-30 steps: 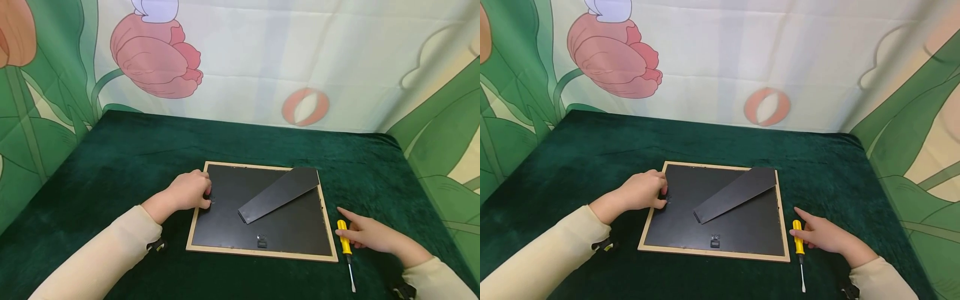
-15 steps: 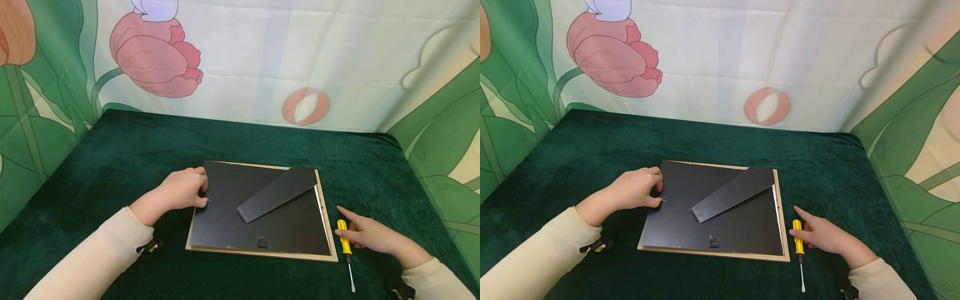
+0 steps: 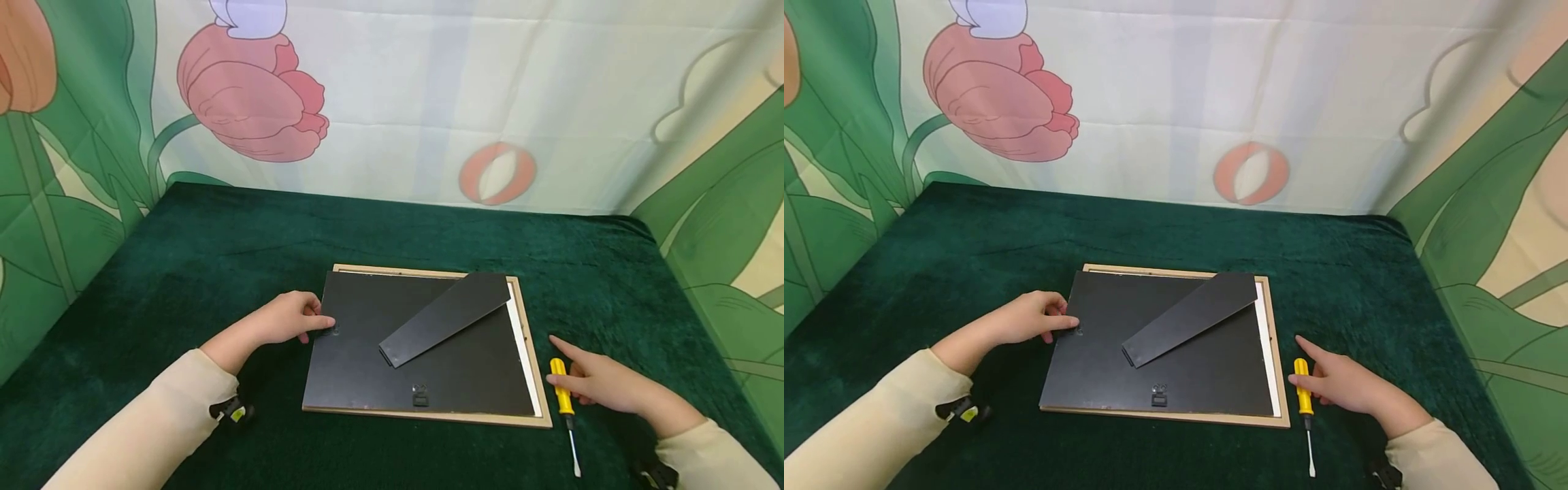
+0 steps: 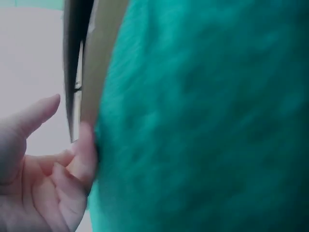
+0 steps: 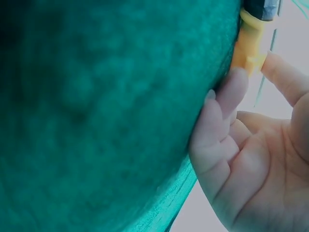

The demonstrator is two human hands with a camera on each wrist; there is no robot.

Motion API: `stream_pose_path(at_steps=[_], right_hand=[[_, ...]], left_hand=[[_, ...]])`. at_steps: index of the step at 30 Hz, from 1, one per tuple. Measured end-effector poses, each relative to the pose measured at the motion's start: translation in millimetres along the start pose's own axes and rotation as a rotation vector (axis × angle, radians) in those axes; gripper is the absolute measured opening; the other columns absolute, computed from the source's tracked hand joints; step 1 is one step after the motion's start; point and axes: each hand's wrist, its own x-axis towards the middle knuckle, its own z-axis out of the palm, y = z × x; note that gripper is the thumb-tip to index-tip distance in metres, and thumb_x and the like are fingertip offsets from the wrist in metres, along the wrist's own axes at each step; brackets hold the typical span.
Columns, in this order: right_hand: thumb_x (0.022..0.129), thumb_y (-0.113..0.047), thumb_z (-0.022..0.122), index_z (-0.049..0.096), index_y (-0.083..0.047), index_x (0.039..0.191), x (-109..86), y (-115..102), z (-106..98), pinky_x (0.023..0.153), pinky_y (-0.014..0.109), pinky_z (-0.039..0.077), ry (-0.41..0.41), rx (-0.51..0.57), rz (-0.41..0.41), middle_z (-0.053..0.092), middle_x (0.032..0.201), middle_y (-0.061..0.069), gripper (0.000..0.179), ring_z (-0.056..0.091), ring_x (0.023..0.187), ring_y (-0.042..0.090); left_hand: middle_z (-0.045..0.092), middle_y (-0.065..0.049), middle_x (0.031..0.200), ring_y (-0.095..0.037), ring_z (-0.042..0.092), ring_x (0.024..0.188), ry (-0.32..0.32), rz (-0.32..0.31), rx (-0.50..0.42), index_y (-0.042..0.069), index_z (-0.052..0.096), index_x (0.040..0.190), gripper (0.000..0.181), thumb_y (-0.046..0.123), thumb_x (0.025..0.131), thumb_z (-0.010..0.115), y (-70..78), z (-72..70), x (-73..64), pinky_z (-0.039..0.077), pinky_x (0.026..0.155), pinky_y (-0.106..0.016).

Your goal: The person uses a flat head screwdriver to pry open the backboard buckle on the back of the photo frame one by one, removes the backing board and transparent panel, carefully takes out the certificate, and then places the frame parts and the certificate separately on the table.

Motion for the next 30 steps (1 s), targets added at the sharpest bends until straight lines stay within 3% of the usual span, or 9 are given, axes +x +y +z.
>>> stream_pose_path(at_steps=[3, 7, 11, 15, 17, 20, 23, 30], right_hand=[[0.089, -0.041, 0.060, 0.015, 0.002, 0.147, 0.1, 0.6, 0.3, 0.053, 0.032, 0.042, 0.000, 0.009, -0.008, 0.048, 0.066, 0.005, 0.085, 0.049, 0.059, 0.020], [0.089, -0.042, 0.059, 0.015, 0.001, 0.147, 1.1, 1.5, 1.6, 0.054, 0.032, 0.042, -0.003, 0.011, -0.001, 0.048, 0.066, 0.005, 0.085, 0.050, 0.059, 0.020], [0.089, -0.043, 0.059, 0.015, 0.001, 0.147, 1.8, 2.0, 2.5, 0.054, 0.032, 0.041, 0.000, -0.001, 0.009, 0.049, 0.065, 0.005, 0.086, 0.050, 0.059, 0.020], [0.088, -0.043, 0.060, 0.015, 0.001, 0.147, 1.9, 2.3, 2.8, 0.055, 0.032, 0.041, 0.008, -0.014, 0.021, 0.050, 0.065, 0.005, 0.086, 0.050, 0.058, 0.019], [0.088, -0.044, 0.060, 0.016, 0.001, 0.147, 2.0, 2.2, 2.9, 0.056, 0.033, 0.041, 0.010, -0.019, 0.028, 0.050, 0.066, 0.005, 0.086, 0.050, 0.059, 0.019], [0.088, -0.044, 0.060, 0.016, 0.001, 0.147, 2.0, 1.8, 2.6, 0.056, 0.033, 0.041, 0.009, -0.023, 0.037, 0.050, 0.067, 0.005, 0.086, 0.050, 0.059, 0.019], [0.088, -0.044, 0.060, 0.016, 0.001, 0.147, 2.0, 1.4, 1.8, 0.056, 0.033, 0.041, 0.007, -0.024, 0.045, 0.050, 0.067, 0.005, 0.087, 0.050, 0.059, 0.019], [0.088, -0.045, 0.060, 0.016, 0.001, 0.147, 2.5, 2.3, 0.5, 0.057, 0.033, 0.042, 0.008, -0.024, 0.041, 0.050, 0.067, 0.005, 0.086, 0.051, 0.059, 0.019]], left_hand=[[0.060, -0.004, 0.068, -0.016, 0.061, 0.063, -0.055, -0.012, -0.141, 0.002, 0.055, 0.085, 0.027, 0.027, 0.087, 0.066, -7.5, 4.9, 2.4, 0.043, 0.056, -0.030], [0.060, -0.005, 0.068, -0.019, 0.058, 0.068, -0.072, -0.049, -0.307, 0.004, 0.051, 0.082, 0.026, 0.025, 0.088, 0.065, -16.7, 6.9, 1.4, 0.043, 0.055, -0.030], [0.063, -0.007, 0.078, -0.021, 0.060, 0.073, -0.119, -0.048, -0.525, 0.000, 0.049, 0.091, 0.025, 0.022, 0.091, 0.061, -23.5, 5.4, -1.7, 0.050, 0.063, -0.031], [0.066, -0.010, 0.092, -0.022, 0.066, 0.080, -0.229, -0.029, -0.801, -0.005, 0.046, 0.109, 0.030, 0.018, 0.094, 0.057, -28.8, 3.5, -3.4, 0.053, 0.075, -0.032], [0.067, -0.011, 0.096, -0.022, 0.067, 0.084, -0.279, -0.017, -0.895, -0.008, 0.044, 0.118, 0.034, 0.016, 0.096, 0.053, -31.1, 2.9, -4.7, 0.053, 0.078, -0.032], [0.068, -0.010, 0.101, -0.022, 0.067, 0.090, -0.317, 0.008, -0.981, -0.009, 0.038, 0.130, 0.040, 0.014, 0.098, 0.048, -31.8, 2.5, -8.2, 0.052, 0.081, -0.033], [0.067, -0.009, 0.103, -0.022, 0.066, 0.092, -0.315, 0.030, -1.060, -0.008, 0.034, 0.134, 0.042, 0.013, 0.100, 0.044, -29.6, 3.5, -12.4, 0.051, 0.081, -0.035], [0.068, -0.010, 0.100, -0.022, 0.067, 0.089, -0.277, 0.110, -1.164, -0.001, 0.040, 0.126, 0.029, 0.013, 0.101, 0.040, -23.3, 6.0, -25.0, 0.052, 0.079, -0.036]])
